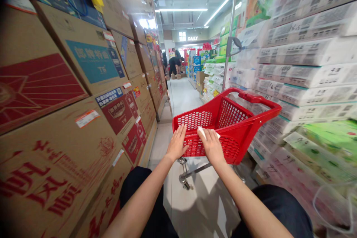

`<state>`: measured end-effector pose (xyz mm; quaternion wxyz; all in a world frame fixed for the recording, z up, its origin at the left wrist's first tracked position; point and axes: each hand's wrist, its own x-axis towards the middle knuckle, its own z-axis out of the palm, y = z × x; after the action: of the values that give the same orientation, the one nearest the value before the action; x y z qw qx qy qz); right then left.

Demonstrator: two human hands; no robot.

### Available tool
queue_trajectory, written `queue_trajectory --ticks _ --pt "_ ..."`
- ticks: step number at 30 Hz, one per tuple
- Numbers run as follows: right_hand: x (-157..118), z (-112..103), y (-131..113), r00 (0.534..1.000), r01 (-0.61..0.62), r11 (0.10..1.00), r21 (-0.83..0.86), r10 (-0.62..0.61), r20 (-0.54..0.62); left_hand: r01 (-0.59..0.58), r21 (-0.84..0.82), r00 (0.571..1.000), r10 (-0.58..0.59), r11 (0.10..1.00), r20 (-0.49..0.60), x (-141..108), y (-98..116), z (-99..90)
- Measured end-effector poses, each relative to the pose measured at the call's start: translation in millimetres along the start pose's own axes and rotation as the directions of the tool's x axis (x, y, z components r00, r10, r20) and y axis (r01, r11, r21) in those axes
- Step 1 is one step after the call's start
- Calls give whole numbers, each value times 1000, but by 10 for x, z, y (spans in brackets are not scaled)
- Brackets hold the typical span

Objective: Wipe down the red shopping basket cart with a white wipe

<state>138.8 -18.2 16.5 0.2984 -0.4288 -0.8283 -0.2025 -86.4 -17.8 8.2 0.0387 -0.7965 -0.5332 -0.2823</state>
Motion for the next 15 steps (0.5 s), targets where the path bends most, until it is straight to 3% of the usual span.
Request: queue_trajectory --ticks 4,7,11,15 --pt "57 207 -476 997 73 997 28 -74 4 -22 -76 998 18 997 -52 -11 -13 24" --pt "60 271 -605 994 112 991 68 -111 -10 -9 -128 996 -3 992 -88 -32 -39 29" --pt "14 176 -413 983 181 977 112 -184 13 -43 -162 997 32 986 -75 -63 -77 16" --pt "-54 -8 -102 989 134 985 111 -140 41 -72 -189 997 63 979 -53 -82 -75 8"
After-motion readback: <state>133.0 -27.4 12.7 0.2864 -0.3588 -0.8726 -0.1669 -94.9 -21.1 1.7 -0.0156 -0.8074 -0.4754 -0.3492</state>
